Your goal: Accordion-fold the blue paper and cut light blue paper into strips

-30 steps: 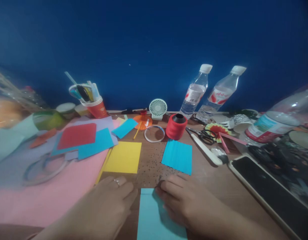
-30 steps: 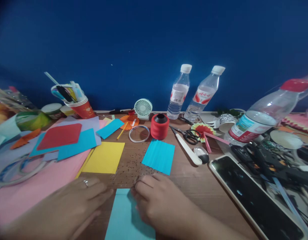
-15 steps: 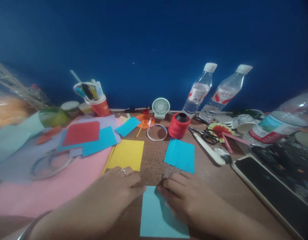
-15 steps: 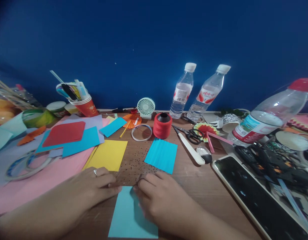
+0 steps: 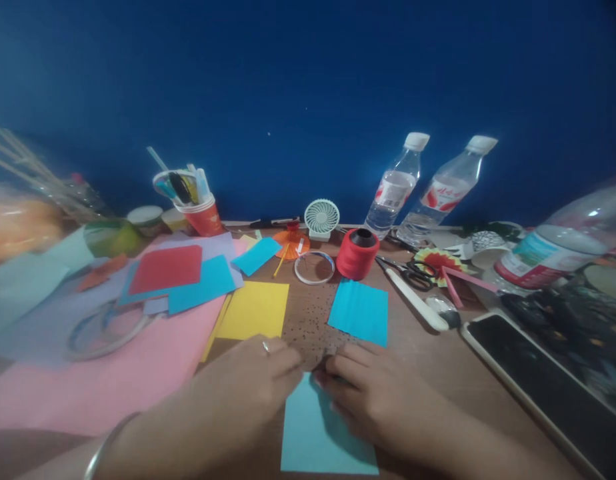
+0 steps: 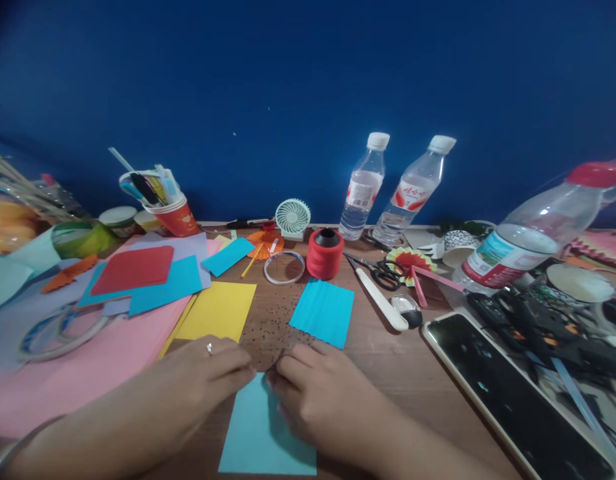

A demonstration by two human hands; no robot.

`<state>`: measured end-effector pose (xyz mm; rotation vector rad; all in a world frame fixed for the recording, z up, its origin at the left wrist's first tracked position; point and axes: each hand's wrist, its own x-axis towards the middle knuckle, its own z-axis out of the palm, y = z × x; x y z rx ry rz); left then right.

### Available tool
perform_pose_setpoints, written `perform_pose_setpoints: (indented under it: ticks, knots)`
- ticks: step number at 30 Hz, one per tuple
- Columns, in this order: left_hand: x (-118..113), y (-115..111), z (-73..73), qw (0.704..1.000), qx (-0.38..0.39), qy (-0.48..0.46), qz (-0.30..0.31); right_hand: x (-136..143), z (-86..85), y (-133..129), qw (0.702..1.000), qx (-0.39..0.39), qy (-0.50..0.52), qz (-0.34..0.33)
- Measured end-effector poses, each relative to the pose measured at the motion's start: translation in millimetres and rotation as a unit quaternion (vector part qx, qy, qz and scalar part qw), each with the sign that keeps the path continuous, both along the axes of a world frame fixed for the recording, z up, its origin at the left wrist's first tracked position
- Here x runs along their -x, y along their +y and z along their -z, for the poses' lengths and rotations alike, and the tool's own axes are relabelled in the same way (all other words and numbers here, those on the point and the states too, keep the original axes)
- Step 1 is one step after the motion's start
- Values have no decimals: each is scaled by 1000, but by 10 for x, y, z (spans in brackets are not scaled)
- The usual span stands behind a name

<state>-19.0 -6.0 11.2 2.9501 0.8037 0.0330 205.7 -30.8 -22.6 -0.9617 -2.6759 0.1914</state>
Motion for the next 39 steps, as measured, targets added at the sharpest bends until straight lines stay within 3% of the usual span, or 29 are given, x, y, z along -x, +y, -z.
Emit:
perform_pose_setpoints:
  ticks: [3,11,14,21,28,31,39]
  knots:
    - [-96,-132,7,999,16,-10,35,-4,-25,24,1000,16,-3,9]
    - [-141,-224,28,999,13,40,-9,-301,-263,178,998,57,-18,-3]
    - [-142,-249,3,998,-7,61,1,-411,-307,215,998,64,-16,-8]
    - [-121,-224,-6,998,1,64,-7,-482,-291,234,996,81,12,-22]
    - [-243,-207,-38,994,35,100,-14,-138,-64,132,995,43,83,24]
    - [-254,-221,-67,993,27,112,-21,-90,11,150,992,79,78,53]
    - [-41,-212,-97,995,61,26,-76,-413,-151,295,995,104,1,0]
